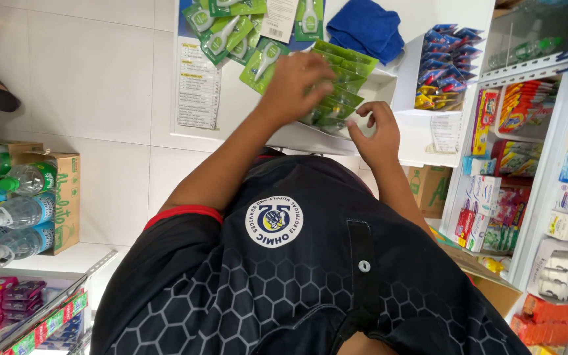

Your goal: Organizing and placing small packaged glue tubes into a retail display box.

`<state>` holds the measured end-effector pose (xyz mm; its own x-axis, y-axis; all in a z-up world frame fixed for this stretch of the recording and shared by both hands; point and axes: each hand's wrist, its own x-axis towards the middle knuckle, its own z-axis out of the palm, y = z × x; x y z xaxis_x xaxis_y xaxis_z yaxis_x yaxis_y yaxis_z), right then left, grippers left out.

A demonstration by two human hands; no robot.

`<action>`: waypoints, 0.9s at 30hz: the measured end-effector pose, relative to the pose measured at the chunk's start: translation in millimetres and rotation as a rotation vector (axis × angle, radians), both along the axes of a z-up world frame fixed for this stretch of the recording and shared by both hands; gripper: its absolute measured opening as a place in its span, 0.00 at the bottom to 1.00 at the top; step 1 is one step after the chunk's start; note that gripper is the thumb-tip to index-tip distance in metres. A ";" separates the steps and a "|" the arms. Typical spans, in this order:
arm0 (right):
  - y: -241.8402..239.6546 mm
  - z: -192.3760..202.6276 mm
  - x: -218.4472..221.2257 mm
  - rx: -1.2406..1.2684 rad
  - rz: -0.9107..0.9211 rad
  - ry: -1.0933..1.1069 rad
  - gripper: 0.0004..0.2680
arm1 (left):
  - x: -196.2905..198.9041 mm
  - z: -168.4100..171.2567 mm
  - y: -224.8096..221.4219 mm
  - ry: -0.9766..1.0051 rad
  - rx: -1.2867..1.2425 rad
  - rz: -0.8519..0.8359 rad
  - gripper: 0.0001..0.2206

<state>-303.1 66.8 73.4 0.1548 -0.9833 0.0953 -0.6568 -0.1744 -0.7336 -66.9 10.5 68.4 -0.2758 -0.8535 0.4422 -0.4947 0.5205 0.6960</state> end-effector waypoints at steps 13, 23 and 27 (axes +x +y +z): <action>-17.5 25.2 36.9 -0.109 0.202 -0.221 0.02 | 67.4 -150.2 -29.7 -0.336 0.359 0.616 0.29; -18.3 21.0 34.6 -0.122 0.221 -0.221 0.01 | 89.1 -81.9 -16.0 -0.074 0.637 0.581 0.22; -17.9 14.6 26.9 -0.157 0.232 -0.080 0.07 | 86.6 -30.0 -4.2 0.182 0.433 0.436 0.24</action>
